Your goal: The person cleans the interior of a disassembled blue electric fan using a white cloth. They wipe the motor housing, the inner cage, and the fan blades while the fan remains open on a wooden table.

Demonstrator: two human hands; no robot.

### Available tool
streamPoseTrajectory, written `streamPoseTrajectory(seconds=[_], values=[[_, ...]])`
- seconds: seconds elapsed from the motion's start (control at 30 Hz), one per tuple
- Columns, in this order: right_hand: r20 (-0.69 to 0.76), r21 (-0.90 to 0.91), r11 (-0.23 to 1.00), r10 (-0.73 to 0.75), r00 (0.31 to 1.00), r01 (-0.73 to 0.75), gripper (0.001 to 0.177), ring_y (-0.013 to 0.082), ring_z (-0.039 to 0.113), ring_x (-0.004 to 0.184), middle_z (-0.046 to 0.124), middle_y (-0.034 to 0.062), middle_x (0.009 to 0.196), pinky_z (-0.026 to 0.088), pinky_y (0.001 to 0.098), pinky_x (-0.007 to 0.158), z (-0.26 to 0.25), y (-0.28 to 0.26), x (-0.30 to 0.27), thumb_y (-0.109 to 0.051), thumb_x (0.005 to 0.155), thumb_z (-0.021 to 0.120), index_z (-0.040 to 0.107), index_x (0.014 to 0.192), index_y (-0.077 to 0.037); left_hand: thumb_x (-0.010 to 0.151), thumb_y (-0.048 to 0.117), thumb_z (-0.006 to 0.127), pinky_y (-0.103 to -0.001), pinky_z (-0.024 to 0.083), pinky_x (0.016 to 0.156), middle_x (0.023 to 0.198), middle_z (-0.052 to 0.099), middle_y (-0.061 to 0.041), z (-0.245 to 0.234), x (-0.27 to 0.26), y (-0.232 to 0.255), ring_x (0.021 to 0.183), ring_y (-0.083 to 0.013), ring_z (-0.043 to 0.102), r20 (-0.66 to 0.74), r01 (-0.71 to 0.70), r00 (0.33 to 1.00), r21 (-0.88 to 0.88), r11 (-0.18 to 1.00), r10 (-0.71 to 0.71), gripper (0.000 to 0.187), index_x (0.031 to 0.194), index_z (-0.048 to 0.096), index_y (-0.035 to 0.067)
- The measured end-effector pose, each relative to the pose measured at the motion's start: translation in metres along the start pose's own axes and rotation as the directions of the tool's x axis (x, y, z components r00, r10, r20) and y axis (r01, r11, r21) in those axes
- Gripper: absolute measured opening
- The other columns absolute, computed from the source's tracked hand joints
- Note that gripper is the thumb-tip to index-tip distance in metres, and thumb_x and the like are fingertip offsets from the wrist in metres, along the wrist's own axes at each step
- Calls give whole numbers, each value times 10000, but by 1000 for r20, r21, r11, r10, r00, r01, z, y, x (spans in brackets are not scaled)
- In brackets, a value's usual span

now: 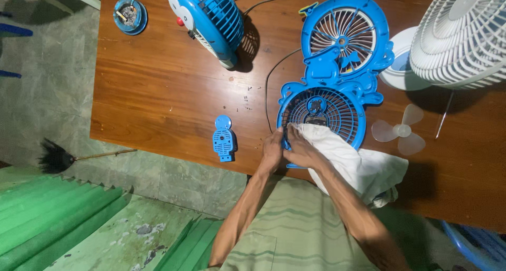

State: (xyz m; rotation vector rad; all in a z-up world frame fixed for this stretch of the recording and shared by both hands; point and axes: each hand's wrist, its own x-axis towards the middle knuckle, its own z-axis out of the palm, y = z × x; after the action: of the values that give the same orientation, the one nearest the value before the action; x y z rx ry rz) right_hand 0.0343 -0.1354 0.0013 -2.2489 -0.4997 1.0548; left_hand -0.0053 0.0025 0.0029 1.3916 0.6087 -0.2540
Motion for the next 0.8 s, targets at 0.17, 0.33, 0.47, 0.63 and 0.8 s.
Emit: streamPoseTrajectory(seconds=[0.17, 0.33, 0.47, 0.63, 0.8], values=[[18, 4, 1000, 21, 1000, -21, 816, 415, 386, 1393, 414, 310, 1463, 315, 432, 1156, -17, -23, -30, -316, 846, 648, 322, 1493, 58, 1059, 318, 503, -332, 505, 712, 871, 699, -91, 1, -3, 1, 768, -160, 587, -78, 72, 994, -15, 997, -73, 445, 1059, 735, -61], [-39, -3, 999, -54, 998, 54, 669, 396, 573, 1236, 643, 251, 1276, 434, 457, 1056, -48, -41, -68, -236, 769, 780, 565, 1365, -21, 1072, 351, 473, -331, 535, 656, 860, 718, -80, 2, 4, -4, 709, -156, 634, -54, 116, 991, -158, 981, -126, 481, 1029, 718, -60], [-109, 38, 999, 4, 994, 0, 448, 338, 624, 1177, 715, 170, 1189, 465, 420, 1022, -58, -40, -87, -152, 750, 815, 718, 1176, -52, 1080, 334, 502, -336, 502, 650, 879, 695, -73, 6, -1, -10, 717, -160, 585, -35, 108, 992, -260, 960, -121, 458, 1062, 710, -74], [-73, 523, 850, 116, 991, -61, 266, 191, 769, 933, 809, 101, 1019, 595, 321, 859, -71, 2, -103, -122, 825, 760, 764, 1074, -31, 1053, 339, 526, -279, 518, 801, 973, 742, -45, 5, 1, -4, 858, -102, 619, -44, 25, 999, -59, 998, -27, 439, 1149, 719, -44], [-243, 694, 716, 133, 961, 77, 241, 127, 664, 923, 730, 87, 989, 536, 304, 833, -85, 79, -150, -99, 857, 726, 712, 1064, 24, 1033, 351, 585, -255, 488, 777, 949, 714, 1, 6, 8, 1, 849, -70, 592, -27, 1, 1000, -115, 993, -4, 414, 1124, 733, -25]])
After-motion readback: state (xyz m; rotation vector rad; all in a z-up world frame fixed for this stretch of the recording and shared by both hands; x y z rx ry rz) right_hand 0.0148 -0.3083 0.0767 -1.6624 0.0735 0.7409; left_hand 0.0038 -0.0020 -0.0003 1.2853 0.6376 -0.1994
